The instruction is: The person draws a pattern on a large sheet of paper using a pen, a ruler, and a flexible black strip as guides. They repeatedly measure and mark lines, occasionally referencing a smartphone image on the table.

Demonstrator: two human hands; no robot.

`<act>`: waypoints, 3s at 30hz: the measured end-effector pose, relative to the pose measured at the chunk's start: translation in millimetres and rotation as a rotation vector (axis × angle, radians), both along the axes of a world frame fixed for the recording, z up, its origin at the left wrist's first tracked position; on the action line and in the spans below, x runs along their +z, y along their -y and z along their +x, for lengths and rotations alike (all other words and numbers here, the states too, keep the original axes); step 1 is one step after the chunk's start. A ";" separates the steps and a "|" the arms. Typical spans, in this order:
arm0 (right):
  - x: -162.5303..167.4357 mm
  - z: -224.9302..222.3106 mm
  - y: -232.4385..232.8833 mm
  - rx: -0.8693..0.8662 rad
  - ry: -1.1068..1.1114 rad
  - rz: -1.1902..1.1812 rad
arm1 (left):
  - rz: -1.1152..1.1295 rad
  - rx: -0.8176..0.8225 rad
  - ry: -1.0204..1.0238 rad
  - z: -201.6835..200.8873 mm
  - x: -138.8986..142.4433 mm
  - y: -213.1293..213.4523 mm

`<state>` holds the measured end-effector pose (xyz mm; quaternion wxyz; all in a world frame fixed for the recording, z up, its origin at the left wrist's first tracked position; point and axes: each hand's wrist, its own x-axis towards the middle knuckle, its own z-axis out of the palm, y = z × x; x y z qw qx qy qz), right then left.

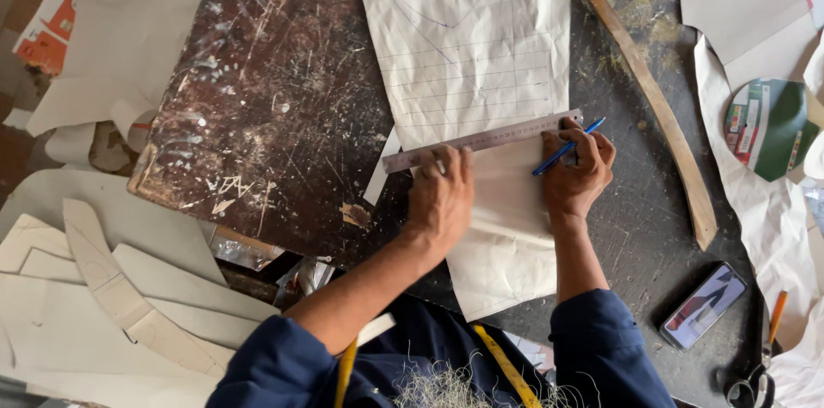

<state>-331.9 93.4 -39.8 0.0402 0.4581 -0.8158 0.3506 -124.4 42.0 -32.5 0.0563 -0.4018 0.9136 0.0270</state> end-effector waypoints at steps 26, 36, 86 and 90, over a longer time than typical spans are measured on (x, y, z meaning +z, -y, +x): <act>49.6 88.8 85.2 0.667 0.455 0.365 | -0.116 0.096 0.155 -35.1 6.4 -34.2; 46.9 91.5 87.7 0.766 0.380 0.372 | -0.015 0.056 0.094 -46.2 -21.3 -38.1; 109.6 -91.2 48.2 0.353 0.224 0.457 | -0.069 -0.066 0.305 -36.2 35.0 -11.2; 85.8 -51.7 38.8 0.573 -0.329 0.580 | -0.013 -0.042 0.285 -30.3 33.7 -14.0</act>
